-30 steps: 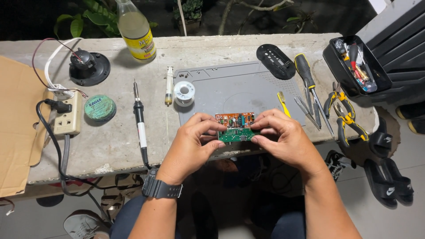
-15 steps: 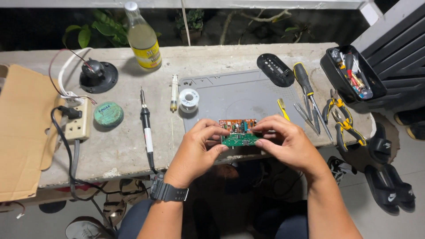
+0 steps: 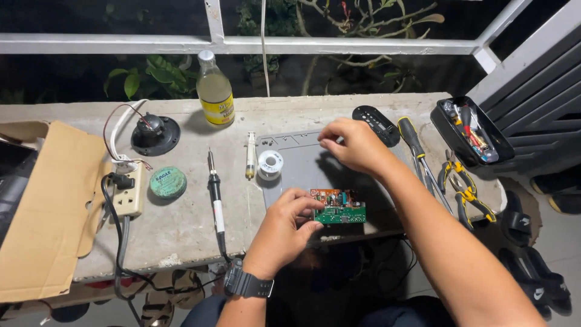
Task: The person holds a small green circuit board and attaches it to a larger orange circuit board. They align the components and press them together to connect the two boards.
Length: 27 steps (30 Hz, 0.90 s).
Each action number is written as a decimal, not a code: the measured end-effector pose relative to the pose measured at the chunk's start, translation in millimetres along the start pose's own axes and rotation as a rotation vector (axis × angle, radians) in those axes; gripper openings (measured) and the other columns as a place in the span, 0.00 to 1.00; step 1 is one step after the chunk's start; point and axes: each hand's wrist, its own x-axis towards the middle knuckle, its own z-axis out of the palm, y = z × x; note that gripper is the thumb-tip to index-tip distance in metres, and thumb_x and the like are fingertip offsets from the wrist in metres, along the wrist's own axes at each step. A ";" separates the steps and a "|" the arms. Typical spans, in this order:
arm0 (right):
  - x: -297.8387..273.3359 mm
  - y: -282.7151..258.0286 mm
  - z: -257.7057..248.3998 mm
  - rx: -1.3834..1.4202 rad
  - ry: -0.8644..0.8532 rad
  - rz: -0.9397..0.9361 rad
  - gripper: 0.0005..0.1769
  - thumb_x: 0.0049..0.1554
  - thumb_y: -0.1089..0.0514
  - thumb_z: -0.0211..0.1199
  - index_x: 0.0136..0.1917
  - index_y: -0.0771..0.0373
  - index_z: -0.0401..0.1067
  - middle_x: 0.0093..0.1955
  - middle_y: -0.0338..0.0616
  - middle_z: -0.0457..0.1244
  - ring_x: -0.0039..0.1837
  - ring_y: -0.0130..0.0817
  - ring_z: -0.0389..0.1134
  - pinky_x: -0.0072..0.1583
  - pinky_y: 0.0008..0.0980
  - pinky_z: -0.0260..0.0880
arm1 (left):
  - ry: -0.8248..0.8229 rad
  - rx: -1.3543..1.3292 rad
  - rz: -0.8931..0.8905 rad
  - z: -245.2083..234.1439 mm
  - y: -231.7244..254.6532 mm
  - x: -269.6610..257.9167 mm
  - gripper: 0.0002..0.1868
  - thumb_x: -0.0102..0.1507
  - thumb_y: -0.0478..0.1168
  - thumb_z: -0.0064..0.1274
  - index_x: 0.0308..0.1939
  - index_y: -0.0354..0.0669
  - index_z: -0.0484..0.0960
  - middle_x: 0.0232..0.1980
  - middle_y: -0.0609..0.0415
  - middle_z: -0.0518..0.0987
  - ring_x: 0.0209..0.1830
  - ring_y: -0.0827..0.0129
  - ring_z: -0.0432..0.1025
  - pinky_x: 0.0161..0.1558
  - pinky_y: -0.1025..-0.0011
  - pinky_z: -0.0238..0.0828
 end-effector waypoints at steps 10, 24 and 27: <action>60.4 26.5 42.3 -0.130 -0.094 0.014 0.04 0.67 0.57 0.72 0.52 0.55 0.87 0.54 0.44 0.75 0.57 0.48 0.76 0.62 0.46 0.73 | -0.004 0.023 -0.014 -2.5 0.0 2.1 0.15 0.65 0.32 0.70 0.55 0.48 0.93 0.59 0.56 0.82 0.57 0.65 0.85 0.63 0.70 0.88; 81.1 -10.7 84.4 -0.217 -0.097 0.005 0.08 0.62 0.53 0.69 0.47 0.56 0.86 0.49 0.47 0.72 0.57 0.55 0.74 0.56 0.53 0.74 | 0.024 0.054 0.060 3.0 -8.1 3.4 0.16 0.63 0.31 0.71 0.55 0.48 0.92 0.57 0.54 0.81 0.59 0.61 0.83 0.66 0.67 0.82; 81.7 -16.9 84.7 -0.233 -0.086 0.044 0.09 0.61 0.55 0.65 0.46 0.57 0.85 0.51 0.49 0.72 0.57 0.58 0.75 0.54 0.54 0.75 | 0.016 0.042 0.051 2.4 -5.7 3.7 0.16 0.63 0.31 0.70 0.55 0.47 0.92 0.57 0.54 0.81 0.59 0.63 0.83 0.67 0.68 0.84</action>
